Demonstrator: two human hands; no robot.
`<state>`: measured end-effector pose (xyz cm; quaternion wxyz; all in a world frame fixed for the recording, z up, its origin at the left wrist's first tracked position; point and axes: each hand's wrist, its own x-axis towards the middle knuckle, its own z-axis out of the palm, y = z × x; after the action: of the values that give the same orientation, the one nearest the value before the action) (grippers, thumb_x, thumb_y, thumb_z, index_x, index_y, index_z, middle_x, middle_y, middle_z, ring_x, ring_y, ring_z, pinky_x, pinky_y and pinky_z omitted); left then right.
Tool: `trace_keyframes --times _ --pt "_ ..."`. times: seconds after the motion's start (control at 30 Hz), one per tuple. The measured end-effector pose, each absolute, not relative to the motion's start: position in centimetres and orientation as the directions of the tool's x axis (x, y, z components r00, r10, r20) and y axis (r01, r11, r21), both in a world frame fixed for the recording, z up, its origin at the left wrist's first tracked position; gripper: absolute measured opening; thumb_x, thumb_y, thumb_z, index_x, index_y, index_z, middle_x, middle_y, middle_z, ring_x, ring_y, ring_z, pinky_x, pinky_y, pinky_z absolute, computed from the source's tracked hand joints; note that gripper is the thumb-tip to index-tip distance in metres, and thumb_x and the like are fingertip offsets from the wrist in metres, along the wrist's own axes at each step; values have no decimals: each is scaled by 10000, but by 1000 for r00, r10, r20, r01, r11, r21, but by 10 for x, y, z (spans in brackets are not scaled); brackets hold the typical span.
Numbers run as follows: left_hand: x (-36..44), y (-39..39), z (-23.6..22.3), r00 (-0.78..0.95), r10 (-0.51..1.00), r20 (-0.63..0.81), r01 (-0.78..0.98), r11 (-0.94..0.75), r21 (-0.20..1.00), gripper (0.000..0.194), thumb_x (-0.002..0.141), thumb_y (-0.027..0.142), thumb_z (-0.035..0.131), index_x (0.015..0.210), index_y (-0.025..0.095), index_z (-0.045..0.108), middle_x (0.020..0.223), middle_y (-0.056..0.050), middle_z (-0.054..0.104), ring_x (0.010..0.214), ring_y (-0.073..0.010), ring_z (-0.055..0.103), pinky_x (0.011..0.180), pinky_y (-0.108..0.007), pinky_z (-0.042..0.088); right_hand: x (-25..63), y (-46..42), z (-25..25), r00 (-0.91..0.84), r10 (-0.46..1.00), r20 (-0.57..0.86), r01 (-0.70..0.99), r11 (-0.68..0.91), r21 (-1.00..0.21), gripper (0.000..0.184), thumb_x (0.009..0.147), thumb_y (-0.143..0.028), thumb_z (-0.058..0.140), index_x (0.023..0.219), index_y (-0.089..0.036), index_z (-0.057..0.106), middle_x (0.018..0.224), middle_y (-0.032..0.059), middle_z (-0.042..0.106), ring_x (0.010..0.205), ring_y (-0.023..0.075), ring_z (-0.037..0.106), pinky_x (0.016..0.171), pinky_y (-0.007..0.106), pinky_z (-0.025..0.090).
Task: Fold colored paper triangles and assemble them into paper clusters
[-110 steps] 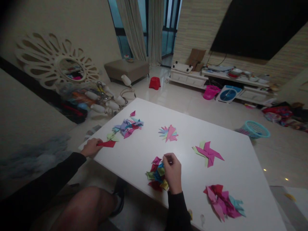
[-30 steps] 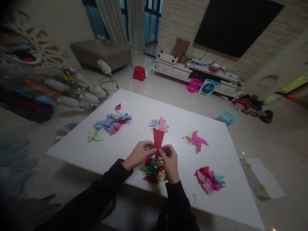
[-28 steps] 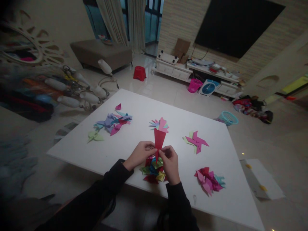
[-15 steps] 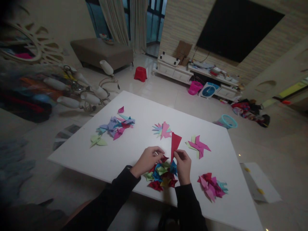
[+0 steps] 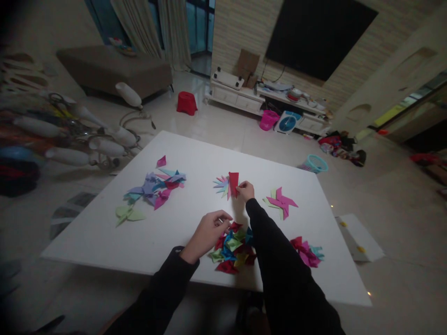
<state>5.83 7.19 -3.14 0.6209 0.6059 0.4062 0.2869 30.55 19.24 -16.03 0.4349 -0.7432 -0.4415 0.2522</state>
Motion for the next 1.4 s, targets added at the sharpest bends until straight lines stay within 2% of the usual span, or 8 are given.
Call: trace_keyframes --times 0.17,0.43,0.63,0.73,0.93,1.07,1.27,1.4 --pt "57 76 -34 489 852 -185 177 111 978 193 834 231 540 887 165 713 744 -33 720 647 -154 660 617 -244 468 304 199 -173 481 876 -38 494 -307 -814 247 599 -292 682 612 -236 442 534 -38 549 531 141 540 529 261 446" --pt "59 76 -34 483 860 -163 194 77 978 190 826 214 545 883 165 720 762 -30 725 665 -152 653 634 -247 466 309 194 -171 441 897 21 703 -331 -629 84 665 -255 633 683 -199 574 631 -10 606 621 155 532 628 277 436" --pt "60 75 -33 486 861 -151 181 70 981 182 833 210 548 879 165 718 775 -31 725 668 -149 647 635 -244 470 299 188 -156 171 979 106 877 -103 -469 197 836 -168 543 972 -165 685 1099 118 660 1027 222 542 949 331 418" --pt "60 75 -32 488 858 -161 189 76 979 179 833 205 552 882 163 719 772 -30 724 663 -147 642 629 -242 464 293 188 -153 6 998 67 913 22 -407 229 859 -137 556 1025 -176 709 1174 118 662 1136 244 505 1025 335 375" --pt "58 74 -30 483 863 -148 178 69 982 178 835 184 548 887 149 715 778 -39 724 658 -138 636 629 -235 461 284 190 -154 -62 998 -20 945 52 -324 284 875 -91 513 1046 -165 727 1162 129 687 1082 260 555 957 349 411" --pt "57 75 -29 484 863 -145 164 73 984 180 831 174 549 894 145 715 788 -43 725 667 -138 646 635 -232 467 284 195 -141 -41 997 -59 959 23 -284 262 805 -57 579 963 -182 747 1085 116 706 1043 264 584 907 341 432" --pt "54 74 -25 487 862 -140 130 87 988 173 833 185 554 899 152 710 771 -37 721 665 -147 657 631 -238 472 293 190 -107 25 1000 -6 964 -26 -264 303 817 -40 535 1029 -144 725 1122 148 675 1076 282 575 948 380 435" --pt "52 71 -20 486 866 -122 69 101 992 157 832 175 559 889 157 704 729 -21 704 653 -143 653 630 -237 477 277 178 -103 -28 1000 10 956 30 -292 288 806 -33 553 1006 -166 711 1079 132 676 1051 277 586 950 399 448"
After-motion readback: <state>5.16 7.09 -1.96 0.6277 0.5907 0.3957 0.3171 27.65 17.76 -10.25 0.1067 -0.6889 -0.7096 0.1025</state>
